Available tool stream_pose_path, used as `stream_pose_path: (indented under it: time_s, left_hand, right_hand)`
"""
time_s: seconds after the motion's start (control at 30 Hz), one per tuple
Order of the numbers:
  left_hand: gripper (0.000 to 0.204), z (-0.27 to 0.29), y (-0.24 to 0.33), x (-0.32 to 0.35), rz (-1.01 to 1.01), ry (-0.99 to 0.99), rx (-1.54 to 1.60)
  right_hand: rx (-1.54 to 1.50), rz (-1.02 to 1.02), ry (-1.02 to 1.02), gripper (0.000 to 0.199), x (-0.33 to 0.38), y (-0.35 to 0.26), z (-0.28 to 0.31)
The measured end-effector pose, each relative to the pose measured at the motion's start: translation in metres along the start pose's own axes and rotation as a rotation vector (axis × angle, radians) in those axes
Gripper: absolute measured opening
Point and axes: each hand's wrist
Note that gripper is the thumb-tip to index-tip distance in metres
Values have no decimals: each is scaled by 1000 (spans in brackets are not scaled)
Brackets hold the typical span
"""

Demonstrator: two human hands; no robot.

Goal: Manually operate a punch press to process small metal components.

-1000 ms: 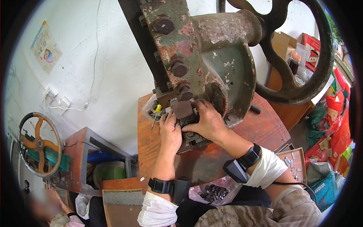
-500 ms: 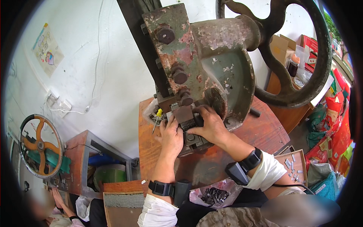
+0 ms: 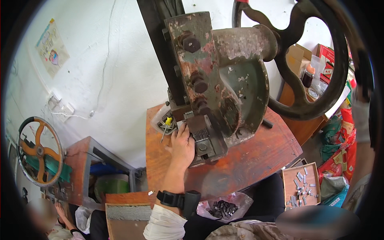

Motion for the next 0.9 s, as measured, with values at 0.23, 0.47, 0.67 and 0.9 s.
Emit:
stream_pose_path:
  time_s: [0.23,0.47,0.67,0.9]
  left_hand:
    - [45,7,2,12,46,1,2]
    - [43,18,-8,15,6,60,53]
    - [43,34,-18,16,43,-20,162]
    - [46,14,5,9,89,-85,98]
  right_hand:
    - [-169,114,614,40,26,138,-134]
    - [-262,-136,313,38,-18,136,-58]
    - [-405,-259,369,39,42,181,-73]
    - [-315,-15,687,35,55,165,-152]
Point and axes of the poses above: each hand's wrist, its own x-axis away from the middle knuckle, its own z-axis out of the back of the hand, y = z × x, and after that the axes turned 2 degrees about -y, right-handed
